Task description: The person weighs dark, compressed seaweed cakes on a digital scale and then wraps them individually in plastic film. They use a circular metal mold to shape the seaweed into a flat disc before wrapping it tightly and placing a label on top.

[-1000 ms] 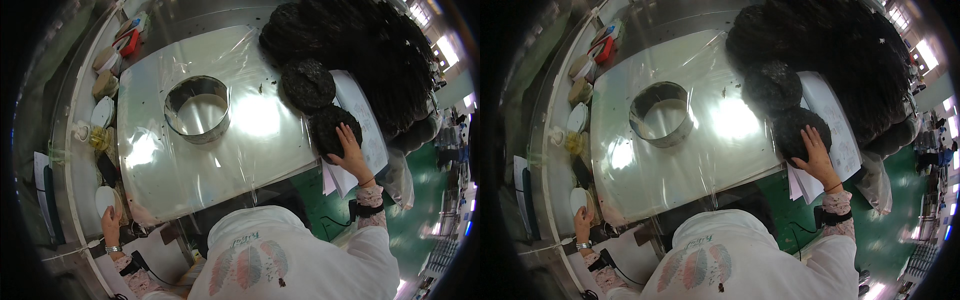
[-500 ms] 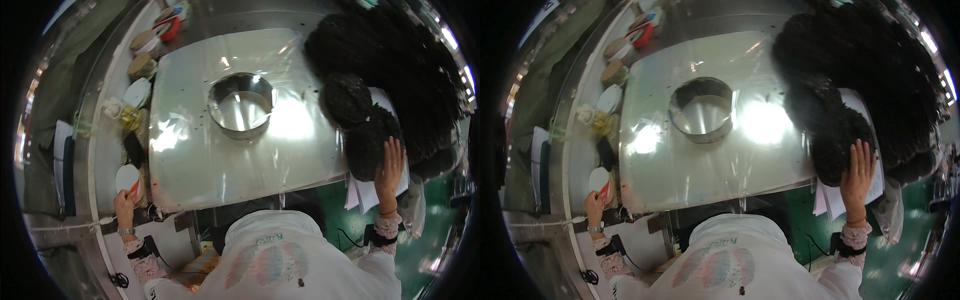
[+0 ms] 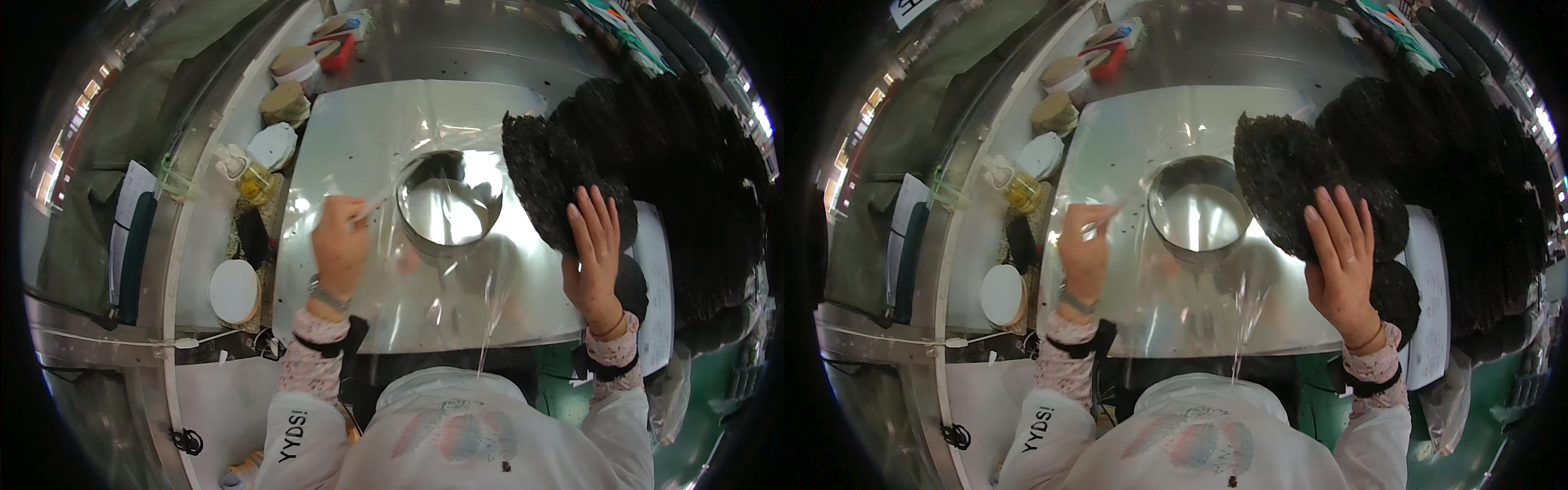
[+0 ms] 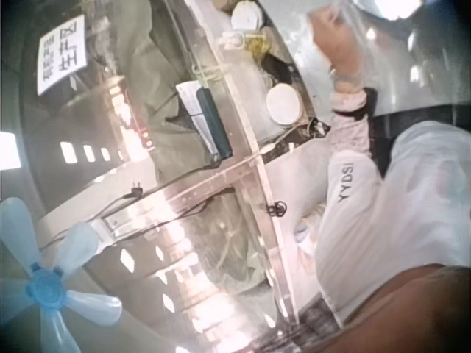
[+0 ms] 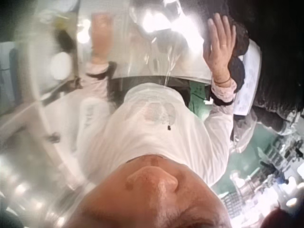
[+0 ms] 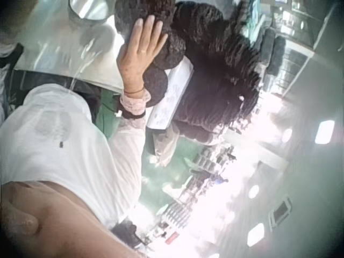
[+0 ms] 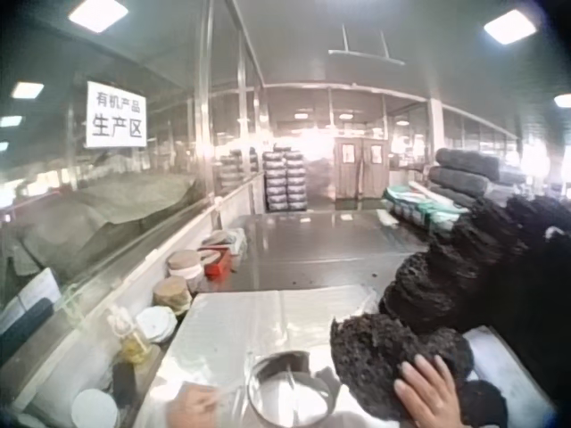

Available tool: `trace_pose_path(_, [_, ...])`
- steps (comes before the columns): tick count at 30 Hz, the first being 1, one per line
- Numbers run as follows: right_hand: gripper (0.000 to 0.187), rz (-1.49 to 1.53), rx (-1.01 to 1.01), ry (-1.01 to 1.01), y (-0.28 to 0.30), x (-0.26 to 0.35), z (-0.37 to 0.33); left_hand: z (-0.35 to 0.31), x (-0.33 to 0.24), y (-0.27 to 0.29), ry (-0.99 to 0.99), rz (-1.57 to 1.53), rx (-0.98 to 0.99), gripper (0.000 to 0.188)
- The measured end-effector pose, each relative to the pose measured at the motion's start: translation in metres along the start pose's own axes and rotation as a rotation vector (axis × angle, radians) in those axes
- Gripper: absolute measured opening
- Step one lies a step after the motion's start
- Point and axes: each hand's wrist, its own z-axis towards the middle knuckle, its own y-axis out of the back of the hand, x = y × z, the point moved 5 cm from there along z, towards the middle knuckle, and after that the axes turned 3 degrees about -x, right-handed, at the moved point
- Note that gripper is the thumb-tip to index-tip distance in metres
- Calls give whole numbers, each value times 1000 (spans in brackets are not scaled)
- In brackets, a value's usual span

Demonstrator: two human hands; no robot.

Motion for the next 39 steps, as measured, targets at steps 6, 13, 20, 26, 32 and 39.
trace_pose_path(6, [68, 50, -33, -66, -17, -21, -19, -50, 60, 168, -115, 601, -197, 18])
trace_pose_path(13, [71, 109, -6, -58, -34, -14, -8, -135, 133, 201, 400, 613, 271, 22])
trace_pose_path(20, [80, 157, -21, -63, -34, -10, 3, -12, 13, 66, -98, 243, 23, 16])
trace_pose_path(26, [72, 148, 1, -42, -39, -2, 13, -27, -15, -98, -388, 81, 511, 37])
trace_pose_path(32, [76, 263, 72, 7, -78, 17, 37, -26, -28, -100, -326, 9, 573, 31])
trace_pose_path(39, [75, 318, 450, 245, -129, 44, 22, -12, -25, -42, 67, -204, 556, 51])
